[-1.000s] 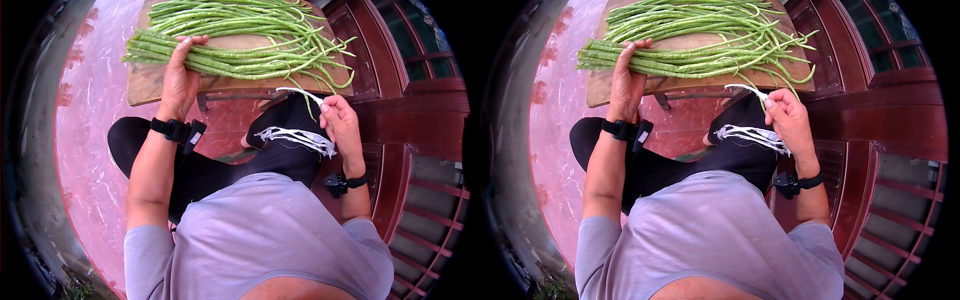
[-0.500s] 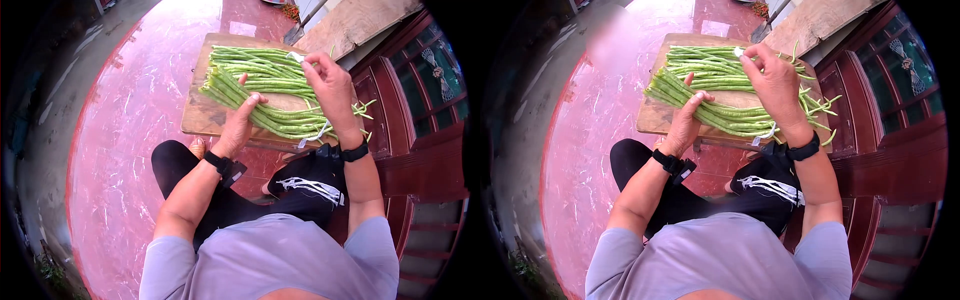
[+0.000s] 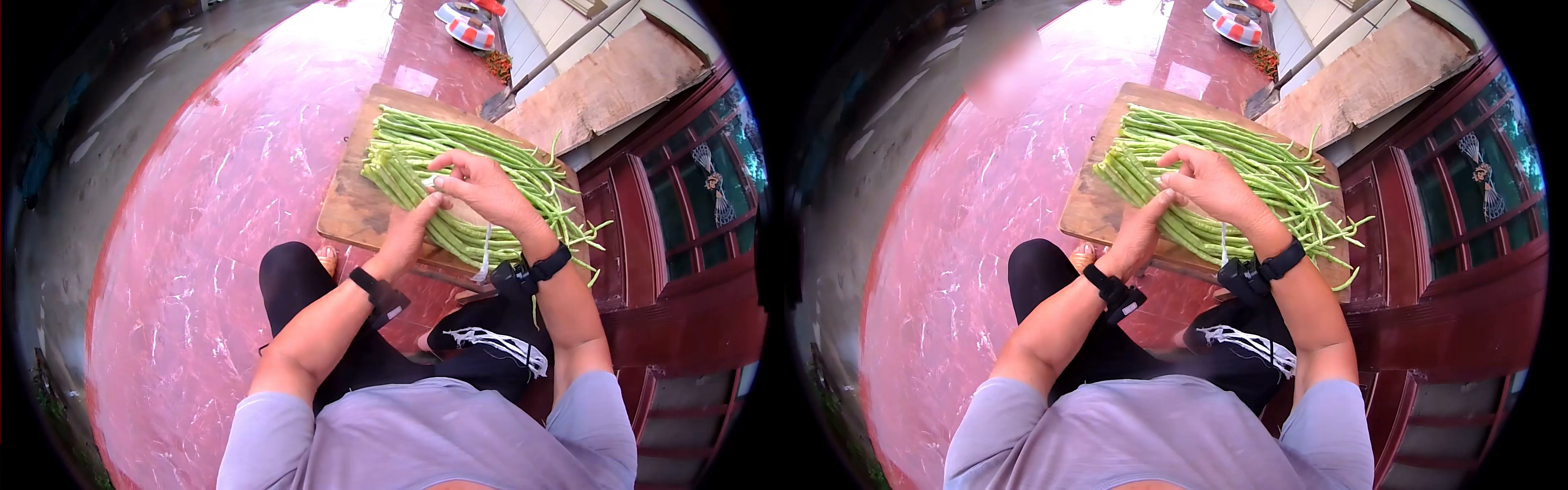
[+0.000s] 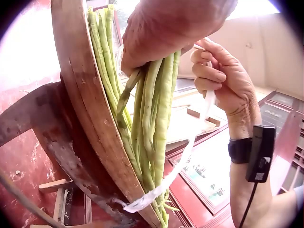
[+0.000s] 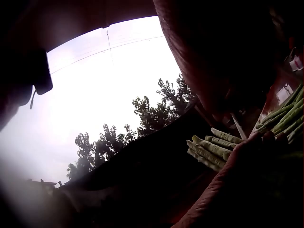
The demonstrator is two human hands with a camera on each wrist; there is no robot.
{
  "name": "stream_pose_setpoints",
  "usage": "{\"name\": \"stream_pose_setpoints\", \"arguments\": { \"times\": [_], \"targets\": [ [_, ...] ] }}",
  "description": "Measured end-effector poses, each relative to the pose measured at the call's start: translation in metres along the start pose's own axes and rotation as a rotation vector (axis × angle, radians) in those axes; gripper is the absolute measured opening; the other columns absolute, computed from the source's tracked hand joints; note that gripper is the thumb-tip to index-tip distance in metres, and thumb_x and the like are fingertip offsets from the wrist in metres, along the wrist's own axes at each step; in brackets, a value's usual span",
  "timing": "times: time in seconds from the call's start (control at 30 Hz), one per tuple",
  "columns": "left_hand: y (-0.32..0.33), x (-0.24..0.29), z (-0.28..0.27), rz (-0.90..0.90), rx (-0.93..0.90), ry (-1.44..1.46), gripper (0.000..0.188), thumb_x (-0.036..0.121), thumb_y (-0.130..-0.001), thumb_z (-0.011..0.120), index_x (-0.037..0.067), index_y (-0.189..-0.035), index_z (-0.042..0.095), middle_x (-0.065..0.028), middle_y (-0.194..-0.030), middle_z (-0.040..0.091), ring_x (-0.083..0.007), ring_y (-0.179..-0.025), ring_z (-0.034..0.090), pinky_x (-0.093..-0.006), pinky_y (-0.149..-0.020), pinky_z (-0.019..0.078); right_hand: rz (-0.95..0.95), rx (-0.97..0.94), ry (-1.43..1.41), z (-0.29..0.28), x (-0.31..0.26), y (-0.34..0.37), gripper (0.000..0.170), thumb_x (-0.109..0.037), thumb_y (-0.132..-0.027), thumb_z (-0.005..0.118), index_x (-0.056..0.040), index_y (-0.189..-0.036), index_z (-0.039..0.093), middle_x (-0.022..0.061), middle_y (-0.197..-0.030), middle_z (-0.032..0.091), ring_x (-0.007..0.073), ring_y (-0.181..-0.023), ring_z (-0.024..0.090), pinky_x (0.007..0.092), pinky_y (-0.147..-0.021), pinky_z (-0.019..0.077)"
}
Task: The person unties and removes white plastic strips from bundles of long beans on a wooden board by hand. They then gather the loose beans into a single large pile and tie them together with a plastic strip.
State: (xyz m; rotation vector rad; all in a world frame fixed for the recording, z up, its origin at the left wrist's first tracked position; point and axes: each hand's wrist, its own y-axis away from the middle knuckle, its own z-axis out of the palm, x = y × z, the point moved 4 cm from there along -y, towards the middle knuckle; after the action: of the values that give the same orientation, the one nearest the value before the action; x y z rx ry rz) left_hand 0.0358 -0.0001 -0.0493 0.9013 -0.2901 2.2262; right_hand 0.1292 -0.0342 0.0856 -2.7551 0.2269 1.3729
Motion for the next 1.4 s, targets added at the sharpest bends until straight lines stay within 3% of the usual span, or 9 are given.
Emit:
{"name": "stream_pose_setpoints", "arguments": {
  "times": [0.17, 0.3, 0.47, 0.53, 0.6, 0.7, 0.93, 1.13, 1.4],
  "targets": [
    [0.007, 0.006, 0.008, -0.034, -0.004, 0.039, 0.028, 0.027, -0.094, 0.066, 0.004, -0.109, 0.06, -0.0036, -0.094, 0.064, -0.013, -0.086, 0.06, -0.0282, -0.077, 0.0515, -0.226, 0.16, 0.363, 0.018, -0.066, 0.029, 0.018, -0.011, -0.091, 0.061, -0.0058, -0.107, 0.064, 0.0069, -0.085, 0.064, 0.0142, -0.075, 0.06, 0.0266, -0.067, 0.0469],
    [0.011, 0.018, 0.006, -0.211, 0.038, -0.267, 0.037, 0.043, -0.096, 0.061, 0.007, -0.098, 0.063, -0.0032, -0.092, 0.063, -0.0148, -0.088, 0.059, -0.0306, -0.079, 0.0491, -0.807, 0.003, 0.621, 0.105, -0.098, 0.054, 0.026, -0.014, -0.085, 0.063, -0.01, -0.11, 0.064, 0.008, -0.101, 0.066, 0.0229, -0.09, 0.066, 0.0339, -0.077, 0.0532],
    [-0.017, -0.008, -0.007, -0.113, -0.114, 0.11, 0.034, 0.043, -0.096, 0.062, 0.01, -0.089, 0.06, -0.0035, -0.087, 0.06, -0.016, -0.088, 0.058, -0.0336, -0.083, 0.0491, -1.235, -0.023, 0.193, 0.151, -0.147, 0.086, 0.04, -0.015, -0.081, 0.059, -0.0137, -0.121, 0.061, 0.0068, -0.119, 0.063, 0.0224, -0.101, 0.061, 0.0401, -0.096, 0.0469],
    [-0.013, 0.004, 0.001, -0.09, -0.211, 0.136, 0.032, 0.04, -0.096, 0.062, 0.009, -0.093, 0.06, -0.0034, -0.09, 0.06, -0.0161, -0.09, 0.058, -0.0324, -0.086, 0.0474, -1.171, 0.101, 0.259, 0.129, -0.152, 0.079, 0.036, -0.016, -0.083, 0.061, -0.0126, -0.118, 0.063, 0.0073, -0.119, 0.063, 0.0238, -0.103, 0.061, 0.0395, -0.095, 0.0471],
    [0.026, 0.034, 0.048, 0.354, 0.099, 0.393, 0.029, 0.036, -0.096, 0.063, 0.008, -0.096, 0.058, -0.0033, -0.091, 0.059, -0.016, -0.09, 0.057, -0.032, -0.088, 0.0466, -1.006, 0.248, 0.313, 0.091, -0.14, 0.06, 0.03, -0.016, -0.086, 0.062, -0.0107, -0.115, 0.065, 0.0082, -0.119, 0.063, 0.0246, -0.104, 0.061, 0.0382, -0.095, 0.0471],
    [0.007, 0.027, 0.025, 0.159, -0.179, 0.237, 0.025, 0.03, -0.096, 0.064, 0.007, -0.099, 0.057, -0.0033, -0.092, 0.059, -0.0155, -0.091, 0.057, -0.0321, -0.089, 0.0461, -0.505, 0.454, 0.23, 0.021, -0.076, 0.022, 0.023, -0.018, -0.099, 0.056, -0.0029, -0.114, 0.064, 0.0099, -0.114, 0.066, 0.0197, -0.103, 0.062, 0.0328, -0.091, 0.048],
    [0.009, 0.024, 0.025, -0.06, -0.444, -0.022, 0.021, 0.025, -0.094, 0.067, 0.007, -0.098, 0.056, -0.0038, -0.092, 0.06, -0.0153, -0.094, 0.058, -0.0329, -0.09, 0.046, 0.27, -0.232, -0.353, 0.008, 0.053, -0.039, 0.055, -0.047, -0.104, 0.04, 0.0015, -0.116, 0.062, 0.0151, -0.102, 0.068, 0.0193, -0.094, 0.066, 0.0356, -0.087, 0.0535],
    [0.015, 0.021, 0.032, -0.099, -0.564, 0.031, 0.025, 0.024, -0.09, 0.072, 0.007, -0.098, 0.056, -0.0041, -0.087, 0.061, -0.017, -0.091, 0.06, -0.0345, -0.087, 0.0474, 0.254, -0.704, -0.973, 0.047, 0.052, -0.039, 0.07, -0.057, -0.102, 0.034, 0.0037, -0.127, 0.057, 0.0229, -0.119, 0.064, 0.0296, -0.108, 0.065, 0.0412, -0.098, 0.0511],
    [0.017, 0.018, 0.027, -0.175, -0.601, 0.058, 0.028, 0.026, -0.085, 0.075, 0.005, -0.095, 0.058, -0.006, -0.086, 0.059, -0.0195, -0.09, 0.059, -0.0348, -0.086, 0.0459, 0.074, -0.658, -0.804, 0.058, 0.003, -0.008, 0.05, -0.04, -0.089, 0.062, 0.0046, -0.11, 0.066, 0.0202, -0.116, 0.064, 0.0272, -0.111, 0.061, 0.0371, -0.101, 0.0452]
  ]
}}
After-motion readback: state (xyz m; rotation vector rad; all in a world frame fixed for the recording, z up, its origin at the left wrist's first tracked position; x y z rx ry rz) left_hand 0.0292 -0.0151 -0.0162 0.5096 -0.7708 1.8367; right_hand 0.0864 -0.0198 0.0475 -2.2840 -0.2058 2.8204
